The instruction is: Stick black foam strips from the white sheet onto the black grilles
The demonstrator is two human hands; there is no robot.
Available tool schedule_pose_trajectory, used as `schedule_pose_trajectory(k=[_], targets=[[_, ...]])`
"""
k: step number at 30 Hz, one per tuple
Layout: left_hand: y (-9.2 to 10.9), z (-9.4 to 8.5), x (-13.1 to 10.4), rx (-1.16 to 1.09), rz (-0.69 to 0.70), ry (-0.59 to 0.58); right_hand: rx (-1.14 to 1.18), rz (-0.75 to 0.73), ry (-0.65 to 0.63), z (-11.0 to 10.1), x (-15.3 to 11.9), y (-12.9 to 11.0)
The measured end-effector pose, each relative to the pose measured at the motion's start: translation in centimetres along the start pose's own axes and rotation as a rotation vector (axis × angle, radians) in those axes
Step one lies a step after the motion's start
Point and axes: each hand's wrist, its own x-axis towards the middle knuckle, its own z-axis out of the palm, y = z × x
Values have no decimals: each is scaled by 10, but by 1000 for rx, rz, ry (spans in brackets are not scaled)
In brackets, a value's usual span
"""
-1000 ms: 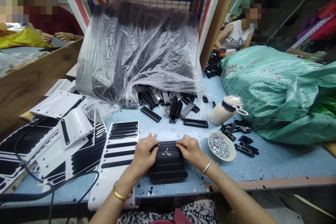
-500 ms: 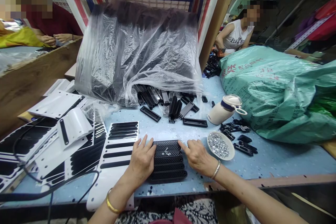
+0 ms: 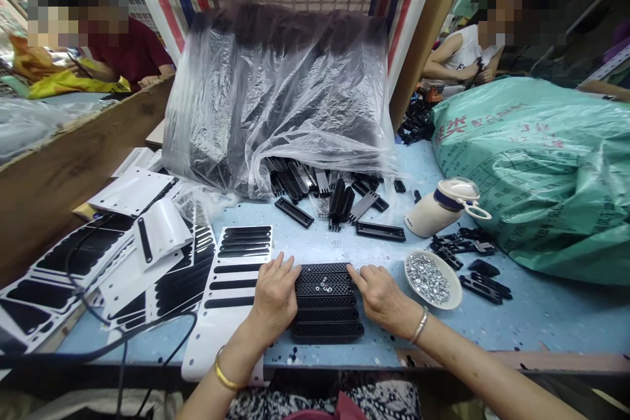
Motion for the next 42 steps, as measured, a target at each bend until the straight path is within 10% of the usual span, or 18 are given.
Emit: schedule_pose_trajectory(k=[42], targets=[[0,-14,-5,145,113,-370,137,1,99,12,-6,6]])
